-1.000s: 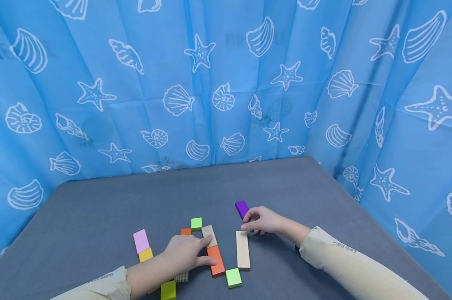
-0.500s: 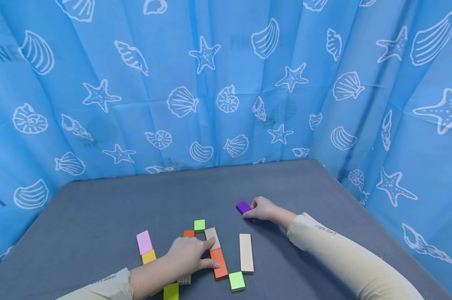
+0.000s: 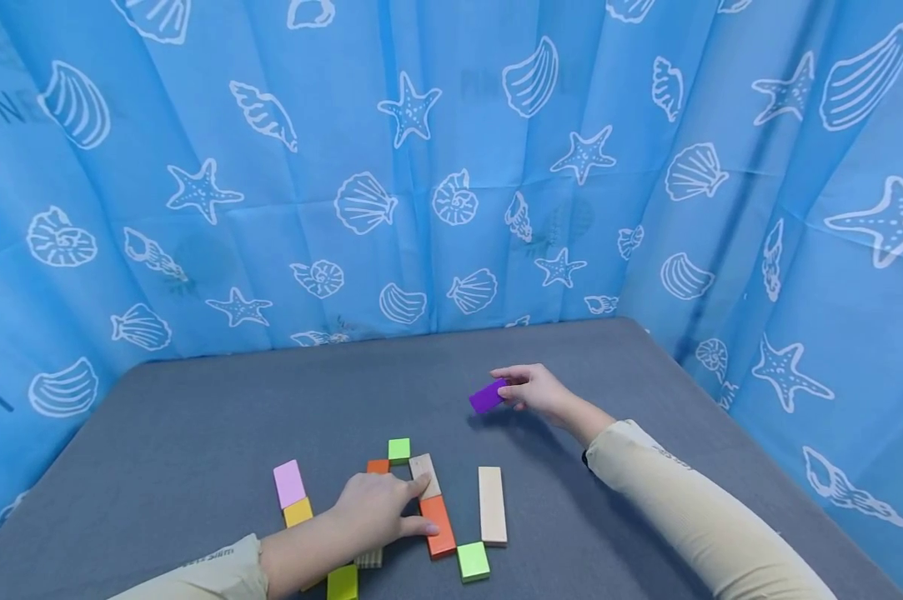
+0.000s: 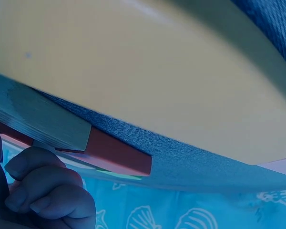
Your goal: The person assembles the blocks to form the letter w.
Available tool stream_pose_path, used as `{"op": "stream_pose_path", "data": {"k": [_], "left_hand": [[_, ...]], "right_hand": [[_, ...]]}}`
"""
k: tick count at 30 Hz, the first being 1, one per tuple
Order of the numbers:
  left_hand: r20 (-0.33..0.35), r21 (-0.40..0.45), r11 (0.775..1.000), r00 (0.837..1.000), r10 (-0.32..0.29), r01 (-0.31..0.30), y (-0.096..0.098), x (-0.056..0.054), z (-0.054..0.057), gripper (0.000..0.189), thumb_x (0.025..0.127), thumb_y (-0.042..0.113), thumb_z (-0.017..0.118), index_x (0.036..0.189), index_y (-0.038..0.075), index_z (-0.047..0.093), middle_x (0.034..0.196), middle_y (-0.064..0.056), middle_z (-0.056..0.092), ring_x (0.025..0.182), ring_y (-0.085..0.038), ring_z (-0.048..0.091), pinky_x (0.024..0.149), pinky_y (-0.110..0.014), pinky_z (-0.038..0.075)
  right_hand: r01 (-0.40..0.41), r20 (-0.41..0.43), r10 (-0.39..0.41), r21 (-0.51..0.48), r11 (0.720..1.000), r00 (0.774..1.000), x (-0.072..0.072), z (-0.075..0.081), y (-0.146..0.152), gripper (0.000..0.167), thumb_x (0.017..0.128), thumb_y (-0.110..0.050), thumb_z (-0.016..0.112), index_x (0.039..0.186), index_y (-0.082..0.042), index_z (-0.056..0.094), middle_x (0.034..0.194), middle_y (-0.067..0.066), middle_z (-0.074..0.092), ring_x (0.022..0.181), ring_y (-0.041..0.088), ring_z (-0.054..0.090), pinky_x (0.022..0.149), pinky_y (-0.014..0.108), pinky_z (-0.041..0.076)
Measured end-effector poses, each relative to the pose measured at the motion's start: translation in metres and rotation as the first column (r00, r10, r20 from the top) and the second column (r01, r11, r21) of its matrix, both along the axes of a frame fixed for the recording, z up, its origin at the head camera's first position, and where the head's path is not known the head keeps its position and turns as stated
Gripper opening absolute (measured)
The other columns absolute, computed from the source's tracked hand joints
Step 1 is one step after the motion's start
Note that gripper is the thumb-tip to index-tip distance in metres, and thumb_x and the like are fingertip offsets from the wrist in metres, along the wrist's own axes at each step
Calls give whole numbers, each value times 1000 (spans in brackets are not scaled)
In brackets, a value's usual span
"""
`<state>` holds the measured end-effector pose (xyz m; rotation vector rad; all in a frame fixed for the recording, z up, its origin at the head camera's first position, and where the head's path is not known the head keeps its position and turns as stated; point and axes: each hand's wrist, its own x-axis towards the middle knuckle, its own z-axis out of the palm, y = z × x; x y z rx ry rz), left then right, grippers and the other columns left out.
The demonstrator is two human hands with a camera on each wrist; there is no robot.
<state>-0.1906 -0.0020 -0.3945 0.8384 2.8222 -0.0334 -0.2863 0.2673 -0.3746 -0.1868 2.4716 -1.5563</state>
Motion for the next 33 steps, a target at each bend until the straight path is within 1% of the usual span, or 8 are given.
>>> {"op": "stream_pose_path", "data": {"k": [3, 6, 10, 12, 15, 21, 30, 33], "left_hand": [[-1, -3, 1000, 1000, -1, 1, 0, 0, 1, 63, 81, 70, 57, 125, 24, 62, 54, 2, 44, 47, -13, 41, 46, -29, 30], [1, -11, 1000, 1000, 4, -4, 0, 0, 1, 64, 81, 70, 57, 127, 25, 61, 55, 2, 45, 48, -13, 42, 46, -29, 32], [7, -14, 1000, 1000, 8, -8, 1, 0, 1, 65, 82, 71, 56, 129, 26, 61, 56, 1, 46, 50, -13, 44, 48, -29, 35], [8, -13, 1000, 1000, 9, -9, 1, 0, 1, 66, 81, 71, 56, 129, 26, 61, 56, 1, 46, 50, -13, 44, 48, -29, 36], [6, -14, 1000, 1000, 6, -6, 2, 0, -1, 67, 81, 71, 55, 131, 27, 60, 56, 1, 47, 50, -13, 45, 48, -30, 37], [10, -19, 1000, 1000, 10, -10, 3, 0, -1, 67, 81, 71, 55, 132, 28, 60, 57, 1, 47, 51, -13, 45, 48, -30, 37], [13, -25, 999, 1000, 21, -21, 4, 1, 0, 67, 81, 71, 55, 133, 29, 59, 57, 2, 47, 51, -13, 45, 48, -29, 36], [11, -30, 999, 1000, 26, -25, 3, 0, 1, 68, 81, 72, 55, 133, 29, 59, 57, 2, 48, 51, -13, 45, 48, -29, 36]], "right_hand": [[-28, 32, 28, -17, 999, 999, -3, -2, 5, 44, 98, -6, 56, 137, 11, 45, 111, 18, 59, 83, 17, 55, 76, 35, 49], [-53, 66, 54, -11, 999, 996, -5, -5, 6, 37, 98, -9, 57, 128, 12, 52, 102, 9, 61, 85, 15, 56, 76, 35, 49], [-136, 74, 132, 54, 989, 988, -3, -11, 5, 29, 97, -10, 58, 118, 10, 62, 97, 6, 64, 85, 17, 57, 76, 36, 49], [-178, 70, 172, 94, 979, 983, -1, -15, 2, 27, 97, -9, 58, 116, 10, 64, 95, 6, 65, 84, 17, 56, 75, 36, 49], [-213, 62, 206, 151, 965, 977, 3, -20, -3, 25, 95, -8, 60, 113, 10, 65, 96, 6, 66, 83, 15, 55, 73, 35, 49], [-218, 60, 210, 202, 955, 976, 6, -23, -10, 26, 91, -8, 67, 111, 8, 66, 99, 8, 64, 81, 15, 52, 70, 33, 45], [-218, 124, 199, 173, 960, 972, 1, -24, -4, 27, 89, -6, 68, 112, 7, 65, 83, 3, 54, 77, 15, 49, 69, 31, 42], [-228, 127, 208, 173, 958, 970, -2, -25, -4, 28, 88, -6, 69, 113, 7, 64, 79, 1, 52, 74, 15, 48, 67, 30, 41]]}}
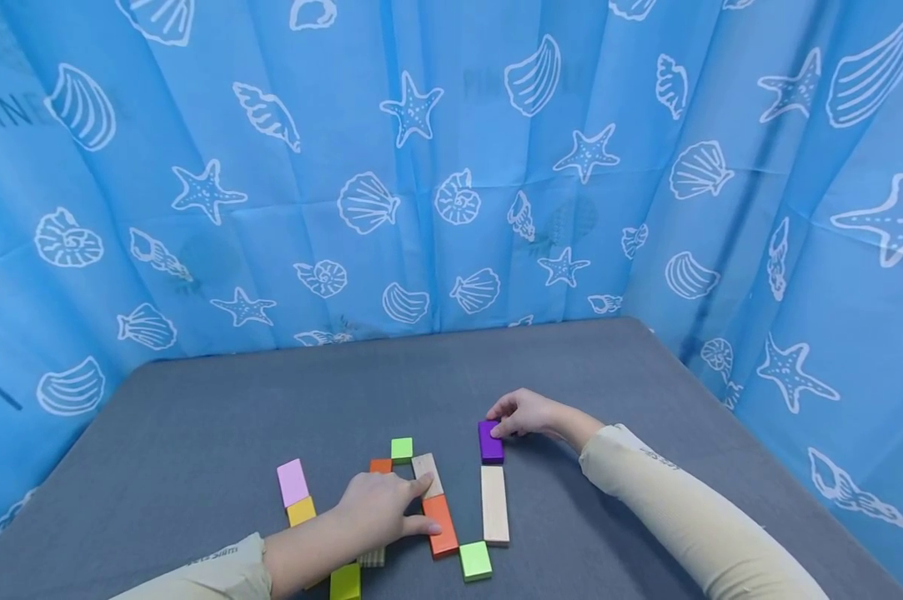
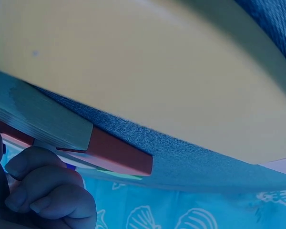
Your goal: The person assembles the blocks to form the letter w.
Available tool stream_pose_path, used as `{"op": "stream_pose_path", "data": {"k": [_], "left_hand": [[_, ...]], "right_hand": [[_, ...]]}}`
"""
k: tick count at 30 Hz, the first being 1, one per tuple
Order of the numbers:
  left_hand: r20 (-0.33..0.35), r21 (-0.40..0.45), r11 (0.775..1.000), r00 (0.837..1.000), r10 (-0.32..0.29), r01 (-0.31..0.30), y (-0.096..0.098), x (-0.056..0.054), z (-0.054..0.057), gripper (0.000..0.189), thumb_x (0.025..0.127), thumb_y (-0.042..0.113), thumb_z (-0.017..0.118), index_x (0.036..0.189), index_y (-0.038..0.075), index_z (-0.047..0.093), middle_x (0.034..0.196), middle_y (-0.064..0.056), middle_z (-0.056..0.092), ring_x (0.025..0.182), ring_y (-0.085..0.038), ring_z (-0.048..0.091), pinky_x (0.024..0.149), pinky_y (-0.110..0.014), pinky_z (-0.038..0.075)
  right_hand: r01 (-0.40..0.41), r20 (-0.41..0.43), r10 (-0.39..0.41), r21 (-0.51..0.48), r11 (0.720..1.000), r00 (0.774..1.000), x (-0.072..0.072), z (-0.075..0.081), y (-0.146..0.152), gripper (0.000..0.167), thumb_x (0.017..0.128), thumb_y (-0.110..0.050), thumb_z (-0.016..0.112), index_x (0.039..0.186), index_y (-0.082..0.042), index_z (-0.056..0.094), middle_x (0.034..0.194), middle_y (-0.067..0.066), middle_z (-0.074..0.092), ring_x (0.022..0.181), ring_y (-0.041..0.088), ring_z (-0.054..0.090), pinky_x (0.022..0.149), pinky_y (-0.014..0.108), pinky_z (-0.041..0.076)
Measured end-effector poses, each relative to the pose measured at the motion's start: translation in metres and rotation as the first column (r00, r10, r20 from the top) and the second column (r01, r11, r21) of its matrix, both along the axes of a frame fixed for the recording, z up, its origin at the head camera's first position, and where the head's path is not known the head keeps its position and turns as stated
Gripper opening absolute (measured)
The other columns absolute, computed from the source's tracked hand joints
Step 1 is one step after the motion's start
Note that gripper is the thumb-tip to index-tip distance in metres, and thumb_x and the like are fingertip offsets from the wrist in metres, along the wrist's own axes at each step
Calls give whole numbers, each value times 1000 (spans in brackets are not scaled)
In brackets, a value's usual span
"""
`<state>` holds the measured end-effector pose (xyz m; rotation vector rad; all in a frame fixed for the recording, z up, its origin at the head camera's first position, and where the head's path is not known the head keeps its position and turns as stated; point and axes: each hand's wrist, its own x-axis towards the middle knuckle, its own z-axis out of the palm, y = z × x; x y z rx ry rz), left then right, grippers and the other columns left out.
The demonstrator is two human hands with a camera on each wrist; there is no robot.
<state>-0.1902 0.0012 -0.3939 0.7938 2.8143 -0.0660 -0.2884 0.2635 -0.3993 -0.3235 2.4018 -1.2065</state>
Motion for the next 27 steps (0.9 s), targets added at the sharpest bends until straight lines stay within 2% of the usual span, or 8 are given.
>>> {"op": "stream_pose_path", "data": {"k": [12, 19, 27], "left_hand": [[4, 8, 1000, 1000, -1, 1, -1, -1, 0, 67, 80, 72, 56, 129, 27, 61, 58, 2, 47, 52, -13, 46, 49, -30, 37], [-14, 13, 1000, 1000, -15, 15, 0, -1, -1, 61, 81, 71, 56, 120, 24, 63, 56, 2, 47, 49, -13, 43, 47, -30, 33], [-17, 4, 1000, 1000, -11, 11, 0, 0, 0, 62, 81, 71, 56, 120, 24, 63, 57, 1, 47, 49, -13, 43, 47, -29, 33]], "right_hand": [[-29, 28, 29, -11, 1000, 999, -2, 0, 2, 23, 86, -5, 71, 107, 5, 67, 75, 0, 53, 70, 14, 47, 65, 29, 39], [-35, 50, 37, -51, 998, 998, -3, 0, 3, 21, 86, -3, 70, 104, 5, 67, 73, 0, 52, 69, 13, 46, 65, 29, 38], [-32, 51, 35, -46, 998, 998, -3, 1, 4, 19, 85, -3, 72, 102, 5, 67, 72, 0, 52, 68, 13, 46, 65, 29, 38]]}}
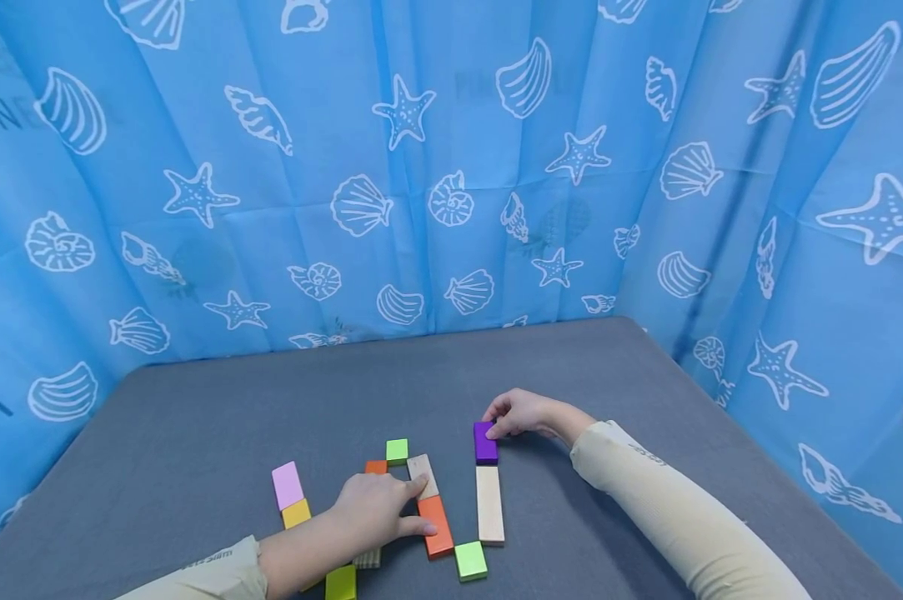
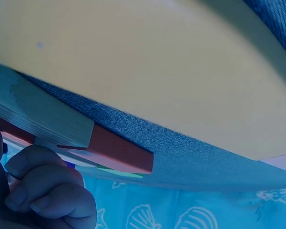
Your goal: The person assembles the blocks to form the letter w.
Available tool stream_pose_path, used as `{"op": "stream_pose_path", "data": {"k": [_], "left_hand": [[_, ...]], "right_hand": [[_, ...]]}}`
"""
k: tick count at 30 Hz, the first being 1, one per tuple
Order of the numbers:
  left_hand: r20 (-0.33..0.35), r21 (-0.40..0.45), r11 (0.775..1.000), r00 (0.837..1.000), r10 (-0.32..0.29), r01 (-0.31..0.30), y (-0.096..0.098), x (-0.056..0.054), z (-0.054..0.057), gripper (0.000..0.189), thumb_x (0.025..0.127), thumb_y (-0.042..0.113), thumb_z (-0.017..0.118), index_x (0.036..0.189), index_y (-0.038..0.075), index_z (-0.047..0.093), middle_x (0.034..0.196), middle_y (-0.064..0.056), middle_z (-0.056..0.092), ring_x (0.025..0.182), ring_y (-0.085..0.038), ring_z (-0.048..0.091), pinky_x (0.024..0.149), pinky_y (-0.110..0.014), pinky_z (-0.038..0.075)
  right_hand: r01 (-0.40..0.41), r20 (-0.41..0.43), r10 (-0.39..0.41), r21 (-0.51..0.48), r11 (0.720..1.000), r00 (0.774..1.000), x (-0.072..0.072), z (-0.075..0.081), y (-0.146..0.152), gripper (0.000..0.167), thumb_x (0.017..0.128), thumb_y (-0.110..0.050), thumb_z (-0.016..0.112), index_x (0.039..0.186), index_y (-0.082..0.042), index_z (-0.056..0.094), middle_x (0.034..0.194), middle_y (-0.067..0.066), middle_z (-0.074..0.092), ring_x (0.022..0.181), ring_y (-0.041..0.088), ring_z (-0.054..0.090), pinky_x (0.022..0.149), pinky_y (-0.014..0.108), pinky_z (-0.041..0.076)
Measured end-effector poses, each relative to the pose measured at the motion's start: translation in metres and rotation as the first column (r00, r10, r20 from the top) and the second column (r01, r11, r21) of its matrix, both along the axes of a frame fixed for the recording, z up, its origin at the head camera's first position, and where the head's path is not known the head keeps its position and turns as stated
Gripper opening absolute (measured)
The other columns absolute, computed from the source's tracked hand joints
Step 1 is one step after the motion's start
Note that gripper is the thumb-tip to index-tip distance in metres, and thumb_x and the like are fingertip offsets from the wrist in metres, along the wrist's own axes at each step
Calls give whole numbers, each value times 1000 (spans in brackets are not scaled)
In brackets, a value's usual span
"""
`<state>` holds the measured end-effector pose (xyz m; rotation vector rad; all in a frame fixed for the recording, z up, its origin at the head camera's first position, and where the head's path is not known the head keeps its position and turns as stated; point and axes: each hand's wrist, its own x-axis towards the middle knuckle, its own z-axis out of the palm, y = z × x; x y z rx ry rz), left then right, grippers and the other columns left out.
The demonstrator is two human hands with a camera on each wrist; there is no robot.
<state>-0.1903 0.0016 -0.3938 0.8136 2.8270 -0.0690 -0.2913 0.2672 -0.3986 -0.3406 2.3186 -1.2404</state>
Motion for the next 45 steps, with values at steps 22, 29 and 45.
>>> {"op": "stream_pose_path", "data": {"k": [22, 29, 45], "left_hand": [[-5, 12, 1000, 1000, 0, 0, 0, -1, -1, 63, 80, 71, 57, 121, 24, 64, 56, 2, 46, 49, -13, 43, 47, -29, 33], [-4, 12, 1000, 1000, -1, 1, -1, 0, 0, 61, 80, 71, 58, 118, 23, 64, 57, 2, 46, 49, -13, 43, 47, -29, 32], [25, 33, 999, 999, 31, -32, -3, -2, -1, 61, 79, 70, 62, 121, 26, 65, 58, 2, 45, 50, -13, 41, 48, -29, 29]], "right_hand": [[-55, -7, 55, 14, 998, 998, 0, 2, -1, 16, 85, -3, 72, 99, 4, 68, 71, 0, 53, 67, 13, 46, 65, 30, 38], [-76, -9, 77, 16, 997, 997, 0, 3, -1, 16, 84, -2, 72, 98, 5, 68, 71, -1, 54, 66, 12, 46, 64, 29, 38], [-112, -4, 112, 12, 994, 994, -3, -1, -2, 16, 85, -3, 72, 97, 5, 68, 72, 0, 54, 67, 13, 46, 63, 28, 38]]}}
